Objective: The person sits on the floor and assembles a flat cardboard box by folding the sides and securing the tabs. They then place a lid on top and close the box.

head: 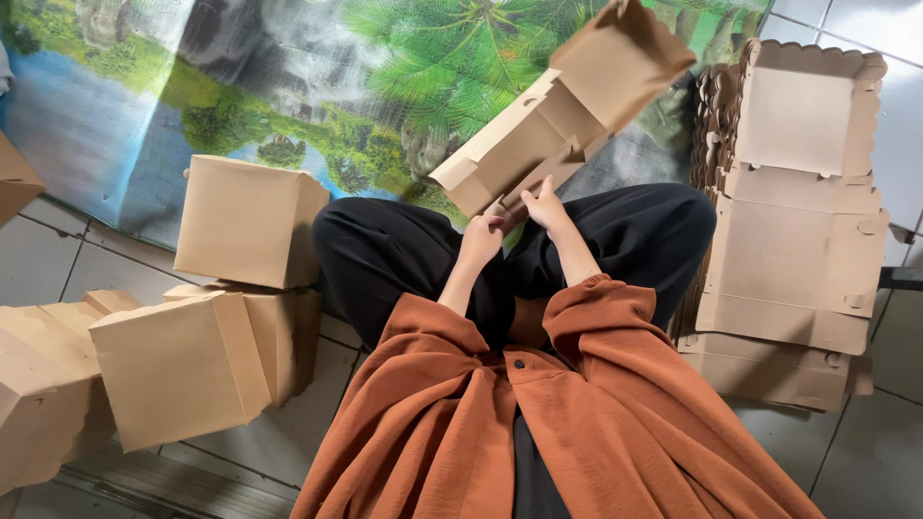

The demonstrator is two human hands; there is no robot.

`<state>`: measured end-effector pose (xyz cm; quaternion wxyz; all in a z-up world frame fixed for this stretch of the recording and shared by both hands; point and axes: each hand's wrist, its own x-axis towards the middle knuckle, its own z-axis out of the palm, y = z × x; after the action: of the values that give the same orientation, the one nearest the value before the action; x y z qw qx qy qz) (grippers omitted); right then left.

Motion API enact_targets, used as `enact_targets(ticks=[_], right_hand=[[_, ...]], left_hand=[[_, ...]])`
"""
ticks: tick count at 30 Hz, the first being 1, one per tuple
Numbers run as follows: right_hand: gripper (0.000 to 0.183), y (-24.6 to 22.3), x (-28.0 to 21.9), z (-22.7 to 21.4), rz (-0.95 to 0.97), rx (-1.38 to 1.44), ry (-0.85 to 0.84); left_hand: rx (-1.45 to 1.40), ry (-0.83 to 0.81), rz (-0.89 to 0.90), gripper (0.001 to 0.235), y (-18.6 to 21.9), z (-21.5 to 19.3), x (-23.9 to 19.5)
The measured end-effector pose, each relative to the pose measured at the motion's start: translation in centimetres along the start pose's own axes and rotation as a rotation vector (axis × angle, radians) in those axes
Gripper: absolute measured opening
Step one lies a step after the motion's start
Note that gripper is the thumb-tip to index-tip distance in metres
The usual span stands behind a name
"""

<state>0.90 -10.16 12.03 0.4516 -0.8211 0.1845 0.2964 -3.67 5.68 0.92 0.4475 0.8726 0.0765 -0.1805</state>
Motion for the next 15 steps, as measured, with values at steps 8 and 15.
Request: enact_targets(ticks=[8, 15], right_hand=[[0.089, 1.7, 4.3, 0.5, -0.004, 0.12, -0.022], [0.089, 2.9, 5.3, 0.8, -0.196, 0.223, 0.204]], left_hand=[[0.02, -0.242, 0.065, 0.037, 1.2, 2.0, -0.6], [-0.153, -0.446, 0.141, 0.045, 5.3, 0.5, -2.7]])
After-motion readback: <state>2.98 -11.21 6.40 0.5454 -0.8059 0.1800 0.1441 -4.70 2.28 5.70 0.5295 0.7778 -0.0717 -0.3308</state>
